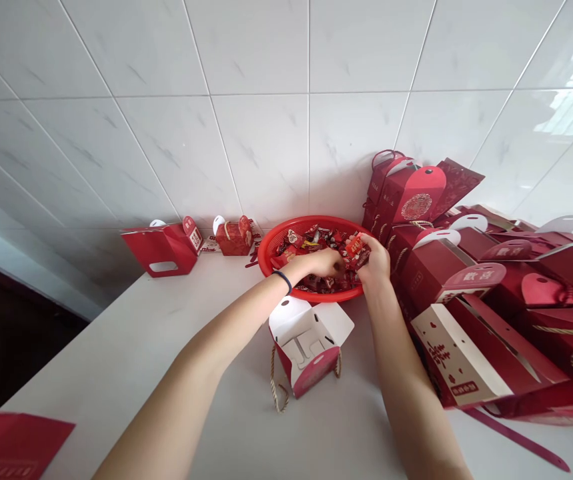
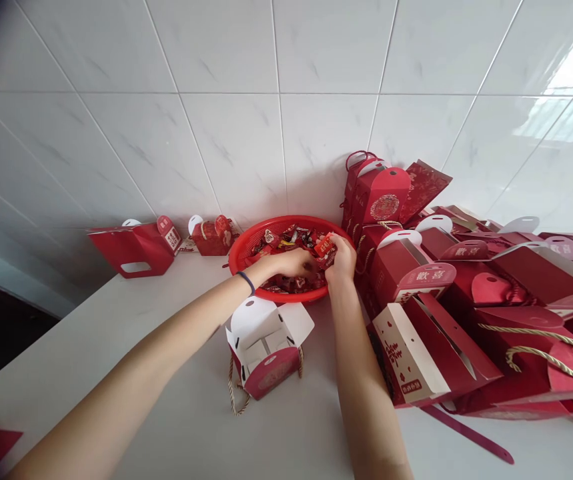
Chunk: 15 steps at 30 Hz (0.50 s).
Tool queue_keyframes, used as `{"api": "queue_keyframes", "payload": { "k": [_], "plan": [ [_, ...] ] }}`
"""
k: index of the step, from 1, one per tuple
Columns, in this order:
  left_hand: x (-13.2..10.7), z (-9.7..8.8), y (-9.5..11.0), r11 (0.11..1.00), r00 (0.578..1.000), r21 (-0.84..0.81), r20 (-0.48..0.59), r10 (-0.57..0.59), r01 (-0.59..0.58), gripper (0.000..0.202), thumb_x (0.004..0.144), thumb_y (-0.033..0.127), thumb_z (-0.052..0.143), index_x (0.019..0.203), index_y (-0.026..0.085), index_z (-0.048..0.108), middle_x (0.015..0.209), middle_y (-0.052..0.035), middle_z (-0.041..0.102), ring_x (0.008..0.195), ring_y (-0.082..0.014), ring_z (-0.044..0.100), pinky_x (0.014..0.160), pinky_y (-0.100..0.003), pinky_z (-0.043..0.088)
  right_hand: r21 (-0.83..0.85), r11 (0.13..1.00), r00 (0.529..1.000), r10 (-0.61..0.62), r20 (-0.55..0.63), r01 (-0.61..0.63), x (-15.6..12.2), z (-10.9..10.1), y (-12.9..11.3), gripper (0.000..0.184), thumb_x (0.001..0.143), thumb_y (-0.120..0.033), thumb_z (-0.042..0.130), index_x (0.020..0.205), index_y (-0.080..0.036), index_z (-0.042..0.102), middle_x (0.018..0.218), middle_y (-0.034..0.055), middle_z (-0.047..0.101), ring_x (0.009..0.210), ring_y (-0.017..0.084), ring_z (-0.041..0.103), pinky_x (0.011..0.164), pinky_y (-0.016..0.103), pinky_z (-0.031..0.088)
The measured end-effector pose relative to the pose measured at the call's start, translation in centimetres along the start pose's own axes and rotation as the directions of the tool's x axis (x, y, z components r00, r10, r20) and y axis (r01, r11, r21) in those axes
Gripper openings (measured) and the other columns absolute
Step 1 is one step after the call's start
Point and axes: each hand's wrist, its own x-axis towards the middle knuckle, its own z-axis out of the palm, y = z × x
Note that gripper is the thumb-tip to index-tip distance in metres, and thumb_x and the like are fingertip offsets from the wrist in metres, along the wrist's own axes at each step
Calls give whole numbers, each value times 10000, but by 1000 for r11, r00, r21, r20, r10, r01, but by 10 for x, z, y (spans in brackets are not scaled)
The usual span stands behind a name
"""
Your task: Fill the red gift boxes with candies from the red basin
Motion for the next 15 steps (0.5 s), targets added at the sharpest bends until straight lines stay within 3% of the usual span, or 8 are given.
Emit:
{"api": "queue_keyframes", "payload": {
  "k": [3, 10, 15],
  "plan": [
    [-10, -8, -3, 1000, 998, -20, -63, 6, -8, 78, 809, 181, 596, 805, 166, 673, 751, -9, 667, 653, -149, 558, 603, -258, 400, -5, 1000, 1000, 4, -6, -4, -2, 2, 0, 72, 716, -75, 628, 716, -147, 636, 625, 22, 703, 592, 128, 689, 540, 185, 576],
    [-1, 14, 20, 1000, 999, -12, 50, -11, 11, 94, 744, 85, 653, 716, 169, 623, 633, -4, 618, 572, -162, 544, 584, -285, 431, -13, 1000, 1000, 20, -15, -20, -10, 5, -4, 84, 727, -72, 596, 697, -142, 631, 591, 27, 688, 525, 131, 664, 510, 205, 568],
    [-4, 14, 17, 1000, 999, -26, 44, 17, -16, 133, 746, 73, 678, 669, 165, 621, 622, 4, 614, 562, -152, 532, 581, -279, 429, -24, 1000, 1000, 14, -11, -15, -11, 5, -5, 69, 713, -79, 624, 700, -147, 630, 586, 12, 679, 523, 121, 658, 509, 187, 559]
  ]
}}
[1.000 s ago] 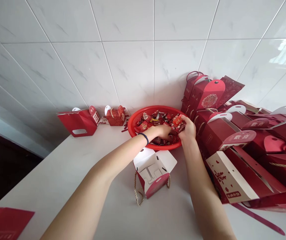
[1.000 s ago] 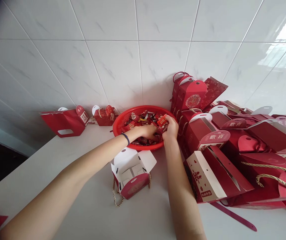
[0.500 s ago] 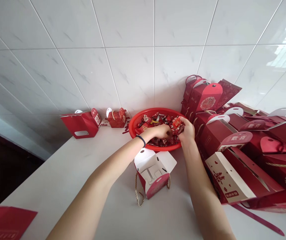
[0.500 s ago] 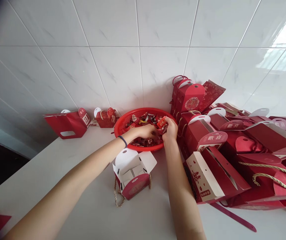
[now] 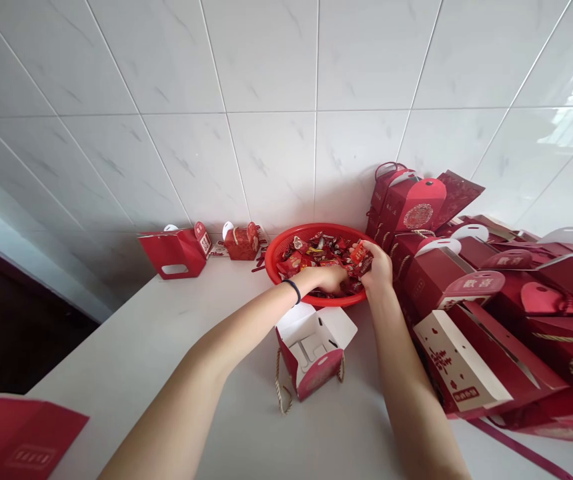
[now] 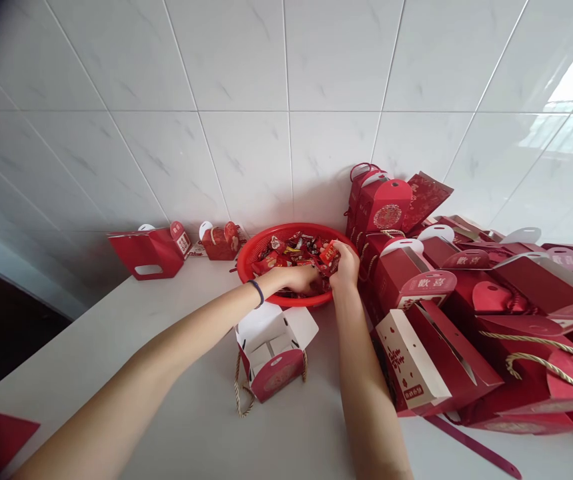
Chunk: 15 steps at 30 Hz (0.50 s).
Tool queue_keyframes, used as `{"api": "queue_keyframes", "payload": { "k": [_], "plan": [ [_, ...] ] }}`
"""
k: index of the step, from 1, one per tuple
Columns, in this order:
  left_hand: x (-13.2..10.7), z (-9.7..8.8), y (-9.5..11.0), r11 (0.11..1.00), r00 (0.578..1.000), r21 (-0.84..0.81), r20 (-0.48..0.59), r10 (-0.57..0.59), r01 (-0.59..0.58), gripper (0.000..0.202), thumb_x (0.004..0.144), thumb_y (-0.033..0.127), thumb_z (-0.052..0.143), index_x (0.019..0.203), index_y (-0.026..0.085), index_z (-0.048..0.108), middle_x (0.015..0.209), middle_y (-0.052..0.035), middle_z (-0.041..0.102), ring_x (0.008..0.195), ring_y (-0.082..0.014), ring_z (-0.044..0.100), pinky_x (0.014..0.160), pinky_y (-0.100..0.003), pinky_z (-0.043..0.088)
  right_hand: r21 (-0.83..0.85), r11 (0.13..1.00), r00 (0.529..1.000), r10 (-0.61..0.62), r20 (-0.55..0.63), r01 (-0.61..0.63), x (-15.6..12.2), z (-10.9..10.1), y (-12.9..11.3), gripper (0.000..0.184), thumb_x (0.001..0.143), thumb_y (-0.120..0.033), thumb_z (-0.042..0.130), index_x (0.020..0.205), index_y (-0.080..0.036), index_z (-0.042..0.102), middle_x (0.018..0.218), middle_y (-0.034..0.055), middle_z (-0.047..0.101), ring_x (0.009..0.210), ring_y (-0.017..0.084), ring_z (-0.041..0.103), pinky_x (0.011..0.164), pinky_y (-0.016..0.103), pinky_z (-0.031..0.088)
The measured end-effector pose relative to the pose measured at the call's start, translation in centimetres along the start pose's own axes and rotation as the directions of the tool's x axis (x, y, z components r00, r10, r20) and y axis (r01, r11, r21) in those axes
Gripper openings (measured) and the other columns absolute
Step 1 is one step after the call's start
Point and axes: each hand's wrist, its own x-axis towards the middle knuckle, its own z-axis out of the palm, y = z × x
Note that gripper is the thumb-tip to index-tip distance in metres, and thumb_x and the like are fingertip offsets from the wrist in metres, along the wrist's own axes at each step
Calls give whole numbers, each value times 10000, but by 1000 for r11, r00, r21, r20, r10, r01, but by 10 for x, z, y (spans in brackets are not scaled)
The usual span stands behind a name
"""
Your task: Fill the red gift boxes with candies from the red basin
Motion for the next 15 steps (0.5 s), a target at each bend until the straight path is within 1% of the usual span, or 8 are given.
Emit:
{"api": "queue_keyframes", "payload": {
  "k": [3, 5, 7, 8, 10, 12, 13, 15],
  "plan": [
    [-14, -10, -10, 999, 996, -27, -86, 36, -38, 25, 821, 170, 684, 809, 157, 701, 779, -28, 706, 698, -171, 611, 667, -270, 462, -18, 1000, 1000, 0, 9, 0, -2, 1, -1, 81, 708, -82, 654, 702, -154, 617, 578, 1, 676, 520, 114, 652, 498, 178, 548],
    [-28, -16, -15, 997, 984, -47, -173, 49, -58, 151, 884, 256, 657, 976, 161, 730, 966, -57, 747, 857, -189, 650, 770, -270, 479, -36, 999, 1000, 6, 24, -5, -5, 3, -3, 99, 709, -87, 667, 695, -160, 603, 571, -5, 672, 522, 116, 652, 482, 175, 535],
    [-46, -21, -19, 992, 961, -99, -271, 48, -78, 258, 924, 337, 623, 1089, 166, 725, 1089, -74, 743, 950, -198, 655, 821, -276, 485, -56, 998, 998, 16, 53, -13, -10, 6, -6, 99, 714, -99, 673, 696, -163, 599, 581, -1, 677, 526, 121, 652, 461, 176, 517],
    [-56, -22, -20, 985, 945, -147, -325, 42, -94, 291, 928, 371, 618, 1105, 166, 725, 1101, -76, 742, 940, -195, 657, 812, -279, 491, -66, 998, 997, 20, 70, -16, -14, 7, -9, 88, 719, -107, 672, 704, -162, 605, 592, 4, 683, 521, 121, 646, 446, 176, 503],
    [-80, -22, -18, 960, 921, -250, -389, 22, -129, 329, 906, 420, 643, 1096, 166, 732, 1056, -67, 744, 834, -170, 651, 754, -280, 499, -86, 996, 994, 22, 109, -13, -23, 11, -14, 59, 721, -121, 678, 727, -155, 630, 624, 15, 699, 508, 116, 626, 428, 176, 477],
    [-106, -22, -13, 937, 928, -317, -373, 19, -147, 337, 873, 417, 685, 1093, 169, 742, 989, -49, 741, 732, -139, 623, 701, -274, 497, -136, 990, 981, -1, 196, 29, -34, 14, -20, 60, 714, -146, 703, 747, -152, 652, 645, 20, 706, 519, 114, 620, 453, 178, 479],
    [-118, -21, -10, 933, 933, -323, -358, 32, -156, 332, 854, 402, 710, 1091, 172, 750, 980, -43, 739, 728, -134, 620, 701, -272, 497, -170, 983, 966, -16, 259, 62, -40, 16, -24, 78, 706, -167, 720, 751, -154, 658, 646, 19, 703, 529, 114, 619, 476, 183, 487],
    [-139, -18, -4, 945, 947, -285, -314, 69, -163, 300, 831, 359, 748, 1077, 189, 772, 1004, -38, 737, 808, -146, 642, 765, -275, 504, -234, 962, 915, -40, 402, 145, -52, 19, -31, 126, 685, -217, 750, 751, -159, 660, 647, 13, 692, 544, 110, 610, 520, 191, 497]
  ]
}}
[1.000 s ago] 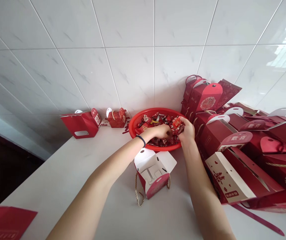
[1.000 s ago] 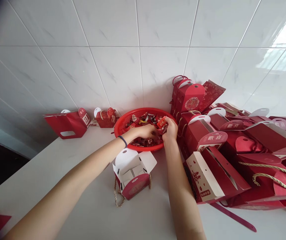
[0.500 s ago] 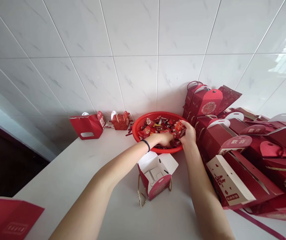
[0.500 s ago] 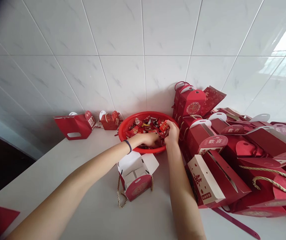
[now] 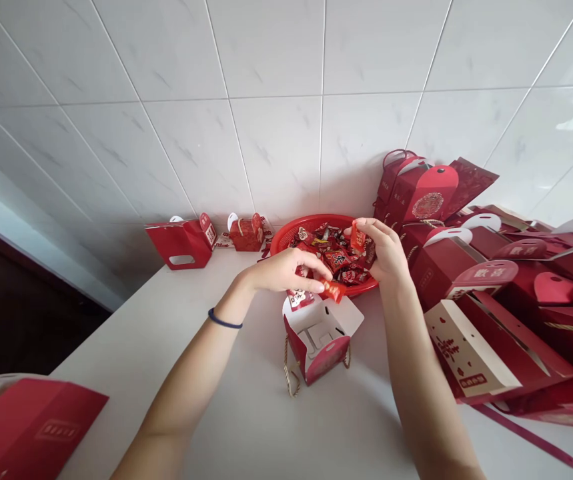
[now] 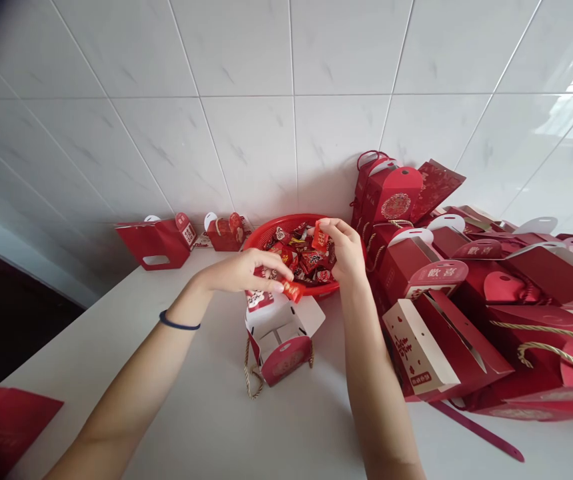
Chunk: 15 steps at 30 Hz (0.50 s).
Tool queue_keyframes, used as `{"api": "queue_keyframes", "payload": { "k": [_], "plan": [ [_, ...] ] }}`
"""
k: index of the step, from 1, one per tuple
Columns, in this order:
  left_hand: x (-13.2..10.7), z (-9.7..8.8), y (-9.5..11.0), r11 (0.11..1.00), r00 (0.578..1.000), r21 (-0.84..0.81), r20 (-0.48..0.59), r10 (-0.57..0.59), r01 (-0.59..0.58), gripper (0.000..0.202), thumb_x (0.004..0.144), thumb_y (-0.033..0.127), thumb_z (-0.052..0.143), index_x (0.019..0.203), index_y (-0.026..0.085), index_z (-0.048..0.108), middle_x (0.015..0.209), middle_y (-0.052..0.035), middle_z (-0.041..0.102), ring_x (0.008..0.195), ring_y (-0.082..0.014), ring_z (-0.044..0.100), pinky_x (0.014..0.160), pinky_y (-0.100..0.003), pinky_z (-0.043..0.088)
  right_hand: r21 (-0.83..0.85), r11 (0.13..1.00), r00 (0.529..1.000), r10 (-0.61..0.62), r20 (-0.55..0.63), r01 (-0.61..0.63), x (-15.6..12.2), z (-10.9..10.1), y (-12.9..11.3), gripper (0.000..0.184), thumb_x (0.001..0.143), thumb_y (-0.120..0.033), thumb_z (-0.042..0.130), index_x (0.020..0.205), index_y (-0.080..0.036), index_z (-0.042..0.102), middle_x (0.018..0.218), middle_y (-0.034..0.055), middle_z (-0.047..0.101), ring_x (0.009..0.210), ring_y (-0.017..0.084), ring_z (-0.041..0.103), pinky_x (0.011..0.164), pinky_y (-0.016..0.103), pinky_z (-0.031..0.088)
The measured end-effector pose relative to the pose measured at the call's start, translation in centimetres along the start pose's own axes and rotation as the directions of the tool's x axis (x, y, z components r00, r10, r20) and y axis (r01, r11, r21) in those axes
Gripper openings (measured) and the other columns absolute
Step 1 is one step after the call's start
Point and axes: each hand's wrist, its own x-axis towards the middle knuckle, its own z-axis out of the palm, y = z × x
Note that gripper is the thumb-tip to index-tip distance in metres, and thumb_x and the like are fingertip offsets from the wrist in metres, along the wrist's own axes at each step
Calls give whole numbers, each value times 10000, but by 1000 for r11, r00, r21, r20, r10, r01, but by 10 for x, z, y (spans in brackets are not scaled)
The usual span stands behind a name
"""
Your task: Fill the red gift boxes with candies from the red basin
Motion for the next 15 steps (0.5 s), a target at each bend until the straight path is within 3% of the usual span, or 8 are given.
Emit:
{"api": "queue_keyframes", "payload": {
  "k": [2, 5, 9, 15],
  "plan": [
    [-15, 2, 7, 999, 1000, 49, 7, 0, 0, 271, 853, 348, 737, 1082, 208, 780, 1020, -36, 734, 865, -156, 654, 815, -281, 504, -80, 996, 991, -30, 129, 41, -11, 5, -9, 168, 673, -268, 766, 752, -164, 661, 657, 8, 682, 541, 105, 589, 532, 200, 486],
    [-26, 10, 11, 995, 998, 98, -67, -14, 20, 225, 932, 341, 645, 1063, 212, 775, 994, -33, 730, 851, -156, 657, 809, -287, 505, -236, 967, 957, -29, 289, 100, -27, 11, -23, 177, 694, -299, 769, 763, -164, 677, 703, 6, 681, 561, 96, 561, 542, 200, 452],
    [-28, 24, 10, 995, 991, 100, -137, 4, 10, 217, 972, 309, 581, 970, 187, 761, 908, -29, 724, 794, -149, 645, 742, -272, 493, -487, 837, 901, -16, 434, 249, -44, 18, -36, 94, 751, -247, 729, 744, -154, 715, 732, -1, 665, 609, 86, 517, 570, 199, 408],
    [-30, 34, 8, 999, 998, 46, 59, -24, 21, 196, 978, 293, 572, 982, 190, 738, 947, -18, 752, 796, -151, 655, 755, -276, 486, -597, 737, 830, 89, 550, 317, -51, 20, -41, 85, 767, -226, 697, 726, -154, 715, 749, 13, 669, 678, 121, 560, 611, 226, 423]
  ]
}}
